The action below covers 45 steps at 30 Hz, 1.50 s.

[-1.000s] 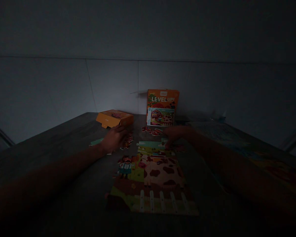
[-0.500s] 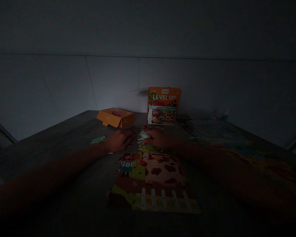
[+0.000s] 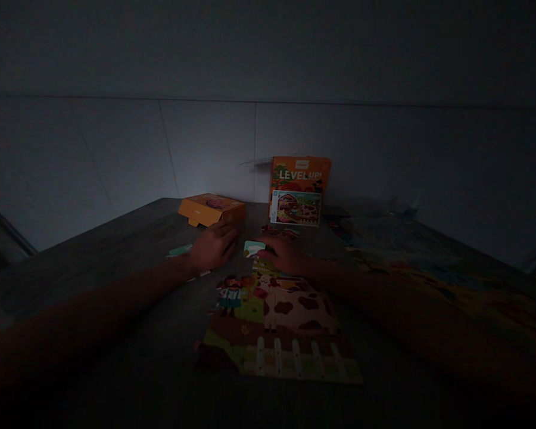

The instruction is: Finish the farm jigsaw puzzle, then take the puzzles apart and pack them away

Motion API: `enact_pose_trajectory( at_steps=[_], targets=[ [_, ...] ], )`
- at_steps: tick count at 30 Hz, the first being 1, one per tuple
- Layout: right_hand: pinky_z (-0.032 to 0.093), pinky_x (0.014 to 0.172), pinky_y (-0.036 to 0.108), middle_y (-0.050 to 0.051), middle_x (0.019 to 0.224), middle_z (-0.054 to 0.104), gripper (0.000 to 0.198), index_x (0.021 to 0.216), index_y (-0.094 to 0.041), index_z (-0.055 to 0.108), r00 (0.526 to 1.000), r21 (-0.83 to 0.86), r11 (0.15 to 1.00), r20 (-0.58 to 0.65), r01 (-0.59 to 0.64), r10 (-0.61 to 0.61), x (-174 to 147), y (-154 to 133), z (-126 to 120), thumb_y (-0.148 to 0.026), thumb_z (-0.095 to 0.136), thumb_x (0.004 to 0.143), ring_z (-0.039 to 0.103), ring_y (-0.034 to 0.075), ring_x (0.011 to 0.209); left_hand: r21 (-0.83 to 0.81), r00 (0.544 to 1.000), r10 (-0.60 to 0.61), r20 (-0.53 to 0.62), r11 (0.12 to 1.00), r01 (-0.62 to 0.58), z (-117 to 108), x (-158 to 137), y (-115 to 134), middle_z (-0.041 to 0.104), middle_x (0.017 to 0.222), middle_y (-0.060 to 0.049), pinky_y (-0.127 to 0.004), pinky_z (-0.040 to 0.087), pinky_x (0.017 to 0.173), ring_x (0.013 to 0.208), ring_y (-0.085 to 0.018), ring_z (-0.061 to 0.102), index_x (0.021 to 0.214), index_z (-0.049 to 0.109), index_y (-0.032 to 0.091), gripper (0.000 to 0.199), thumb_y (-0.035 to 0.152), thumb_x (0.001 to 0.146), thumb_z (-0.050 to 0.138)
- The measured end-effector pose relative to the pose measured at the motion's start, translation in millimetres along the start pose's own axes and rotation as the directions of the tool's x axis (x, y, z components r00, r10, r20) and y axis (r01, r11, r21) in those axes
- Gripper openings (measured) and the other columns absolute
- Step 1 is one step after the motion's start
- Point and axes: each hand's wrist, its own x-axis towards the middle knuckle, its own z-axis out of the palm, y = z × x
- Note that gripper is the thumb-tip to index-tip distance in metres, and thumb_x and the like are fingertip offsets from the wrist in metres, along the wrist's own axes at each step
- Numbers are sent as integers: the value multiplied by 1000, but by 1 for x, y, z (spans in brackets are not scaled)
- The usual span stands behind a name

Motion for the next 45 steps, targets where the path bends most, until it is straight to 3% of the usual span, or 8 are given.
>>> enact_pose_trajectory(
  at_steps=[4,7,11,22,30,40,43,45],
  targets=[
    [43,92,33,10,116,67,37,127,-18,58,999,-38,998,7,40,-40,-3,-3,-1,-29,55,92,61,22,104,-293,997,57,-46,954,-68,-3,1,13,65,104,-11,-34,48,88,98,-23,58,114,60,14,27,26,94,46],
    [43,94,33,9,119,66,34,126,-18,58,996,-64,995,-48,71,-74,-4,0,2,-24,50,93,60,21,107,-377,998,-69,1,924,64,0,3,15,68,99,-8,-32,48,85,93,-21,61,112,63,15,27,22,91,49],
    [44,94,34,8,118,67,34,121,-19,61,991,-105,994,-125,33,-46,-3,6,7,-16,50,90,61,22,108,-313,981,-187,56,929,195,8,4,4,69,97,-8,-34,48,86,94,-22,61,106,67,15,28,20,90,45],
    [45,89,32,8,102,69,25,104,-17,67,989,-179,982,-119,64,-87,-2,7,7,-10,52,85,62,21,98,-200,989,-32,145,978,61,15,2,-1,65,100,-10,-38,44,94,101,-25,58,95,73,18,27,30,93,49],
    [44,90,34,9,106,66,25,109,-16,67,992,-158,981,-45,112,-121,-2,5,4,-28,57,90,60,21,101,-212,982,-15,187,976,55,13,3,1,63,116,-13,-37,45,97,110,-27,58,117,64,15,33,28,89,56],
    [44,89,34,7,111,69,54,141,-19,41,997,-44,999,-69,19,-22,-4,0,4,-24,55,89,63,21,100,11,995,-89,45,996,88,10,3,1,67,86,-12,-32,49,76,85,-22,62,92,70,13,31,30,98,44],
    [45,83,32,6,97,72,38,129,-18,55,978,-2,998,-203,-60,58,-2,1,4,-25,47,93,65,20,91,68,997,19,-80,998,-13,8,2,5,68,76,-9,-32,49,73,78,-21,62,90,70,13,32,30,98,44],
    [46,74,29,4,78,72,31,107,-17,65,904,103,974,-365,-200,224,0,6,3,-30,39,95,66,18,75,49,971,143,-194,989,-136,5,2,12,69,76,-9,-32,49,73,80,-21,61,89,71,13,32,29,99,44]
  ],
)
